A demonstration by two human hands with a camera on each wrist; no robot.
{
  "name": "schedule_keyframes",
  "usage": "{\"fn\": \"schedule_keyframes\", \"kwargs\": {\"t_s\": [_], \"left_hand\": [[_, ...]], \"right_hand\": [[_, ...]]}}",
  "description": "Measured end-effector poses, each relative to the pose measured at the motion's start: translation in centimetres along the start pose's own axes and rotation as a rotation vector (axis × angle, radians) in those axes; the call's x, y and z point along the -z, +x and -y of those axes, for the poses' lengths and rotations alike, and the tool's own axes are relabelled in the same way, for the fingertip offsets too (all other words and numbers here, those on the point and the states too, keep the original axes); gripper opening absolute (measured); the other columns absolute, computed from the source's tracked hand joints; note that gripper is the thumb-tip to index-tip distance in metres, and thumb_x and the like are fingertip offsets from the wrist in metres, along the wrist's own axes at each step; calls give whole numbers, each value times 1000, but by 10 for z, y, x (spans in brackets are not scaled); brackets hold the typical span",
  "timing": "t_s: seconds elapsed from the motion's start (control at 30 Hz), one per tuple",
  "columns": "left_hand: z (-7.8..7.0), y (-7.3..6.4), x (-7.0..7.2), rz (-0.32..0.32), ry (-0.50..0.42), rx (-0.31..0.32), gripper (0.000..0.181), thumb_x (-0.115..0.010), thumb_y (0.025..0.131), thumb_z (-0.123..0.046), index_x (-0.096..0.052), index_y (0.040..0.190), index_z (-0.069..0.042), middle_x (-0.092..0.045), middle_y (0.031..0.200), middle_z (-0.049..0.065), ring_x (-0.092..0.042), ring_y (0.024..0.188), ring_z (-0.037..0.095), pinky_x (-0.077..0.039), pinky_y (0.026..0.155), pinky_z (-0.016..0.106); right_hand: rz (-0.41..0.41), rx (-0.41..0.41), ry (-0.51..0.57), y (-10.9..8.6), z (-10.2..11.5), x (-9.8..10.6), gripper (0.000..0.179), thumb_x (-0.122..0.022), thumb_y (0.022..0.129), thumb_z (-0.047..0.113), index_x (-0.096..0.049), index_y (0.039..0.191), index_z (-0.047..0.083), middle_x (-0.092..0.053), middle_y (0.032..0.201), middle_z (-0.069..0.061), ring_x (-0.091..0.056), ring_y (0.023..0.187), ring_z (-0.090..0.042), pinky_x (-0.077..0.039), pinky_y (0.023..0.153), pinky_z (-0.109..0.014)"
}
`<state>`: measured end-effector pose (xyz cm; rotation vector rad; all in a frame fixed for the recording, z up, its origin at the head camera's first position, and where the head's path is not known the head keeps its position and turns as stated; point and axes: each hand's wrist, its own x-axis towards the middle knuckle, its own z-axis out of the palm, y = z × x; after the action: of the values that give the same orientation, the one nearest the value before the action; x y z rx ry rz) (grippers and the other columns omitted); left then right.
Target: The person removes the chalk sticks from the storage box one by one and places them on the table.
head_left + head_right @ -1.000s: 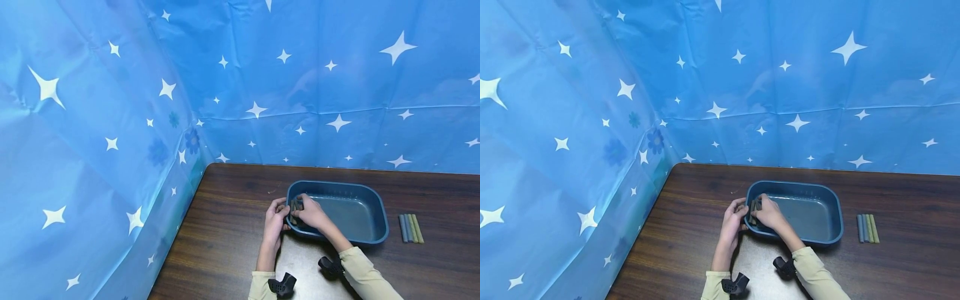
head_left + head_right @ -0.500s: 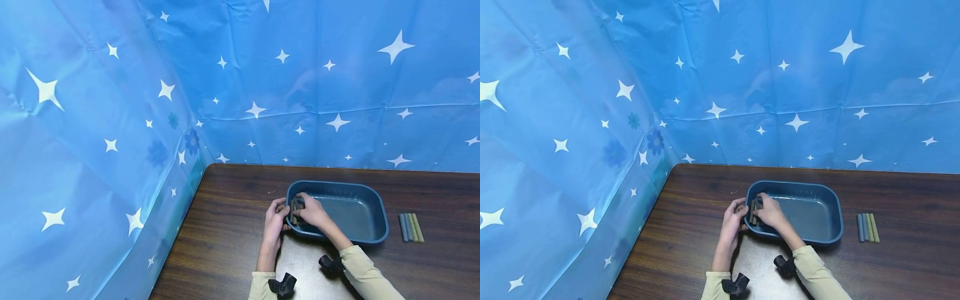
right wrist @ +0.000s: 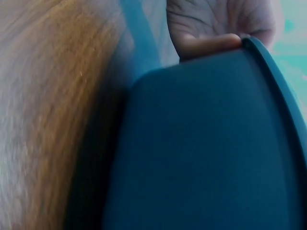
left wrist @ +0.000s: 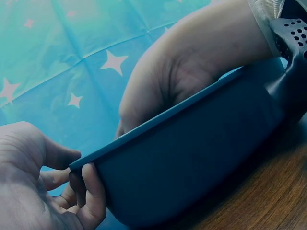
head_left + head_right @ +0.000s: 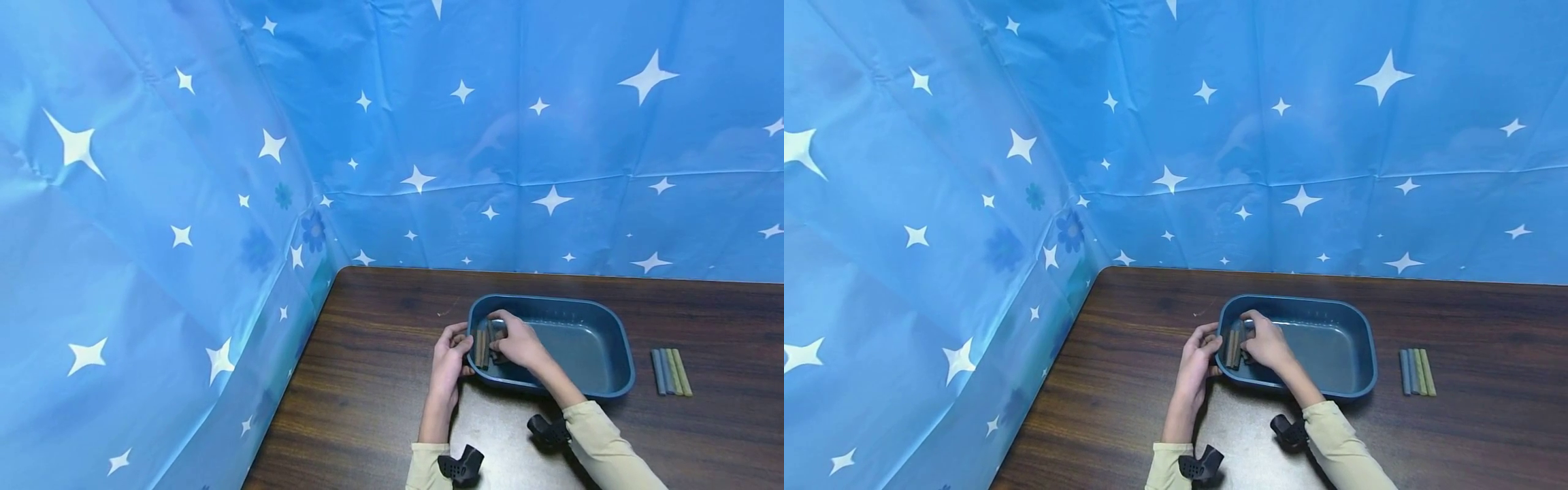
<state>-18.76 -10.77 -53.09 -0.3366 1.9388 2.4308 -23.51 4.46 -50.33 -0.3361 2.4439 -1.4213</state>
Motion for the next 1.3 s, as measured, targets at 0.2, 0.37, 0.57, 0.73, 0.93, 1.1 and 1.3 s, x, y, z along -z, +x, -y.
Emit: {"fn": "schedule_keyframes", "kwargs": {"t_s": [0.2, 0.37, 0.57, 0.73, 0.93, 1.1, 1.3], "left_hand": [[2, 0, -1, -6, -5, -7, 37, -59, 100, -9, -58, 134, 5, -61, 106, 14, -56, 72, 14, -46, 49, 19], [2, 1, -2, -15, 0, -13, 37, -59, 99, -7, -58, 133, 6, -62, 104, 14, -55, 71, 13, -45, 49, 19], [2, 1, -2, -20, 11, -15, 36, -59, 100, -7, -58, 134, 6, -62, 105, 14, -56, 72, 14, -45, 49, 19], [3, 1, -3, -28, 4, -15, 36, -60, 99, -7, -58, 134, 6, -61, 106, 14, -55, 72, 14, -44, 48, 19], [3, 2, -2, -32, 17, -23, 36, -59, 99, -7, -59, 133, 5, -62, 107, 16, -54, 70, 13, -43, 48, 18], [4, 2, -2, -36, 18, -16, 35, -59, 100, -7, -59, 133, 4, -62, 108, 16, -55, 70, 13, -43, 48, 18], [1, -1, -2, -28, 18, -20, 35, -59, 101, -8, -58, 134, 5, -62, 108, 17, -55, 72, 14, -44, 49, 19]], "right_hand": [[-11, 5, 86, -8, -3, 18, 52, -62, 94, -11, -45, 144, -12, -64, 101, -25, -68, 87, -32, -62, 70, -45], [-35, 17, 89, -16, -7, 36, 54, -63, 96, -9, -43, 147, -11, -62, 102, -24, -68, 84, -33, -62, 70, -45], [-51, 27, 84, -28, -17, 57, 57, -63, 97, -5, -41, 149, -10, -63, 109, -28, -70, 85, -32, -62, 72, -47], [-61, 26, 73, -38, -26, 75, 58, -63, 98, -2, -39, 150, -11, -63, 112, -31, -71, 85, -33, -62, 73, -48], [-73, 12, 35, -49, -33, 93, 58, -62, 99, -2, -38, 150, -11, -64, 109, -27, -71, 86, -32, -62, 74, -47], [-85, 24, 35, -60, -38, 106, 58, -61, 99, -1, -37, 151, -12, -63, 107, -24, -70, 89, -32, -62, 76, -46], [-113, 25, 9, -72, -43, 121, 58, -60, 100, -2, -36, 151, -13, -64, 108, -26, -71, 87, -30, -62, 75, -43]]}}
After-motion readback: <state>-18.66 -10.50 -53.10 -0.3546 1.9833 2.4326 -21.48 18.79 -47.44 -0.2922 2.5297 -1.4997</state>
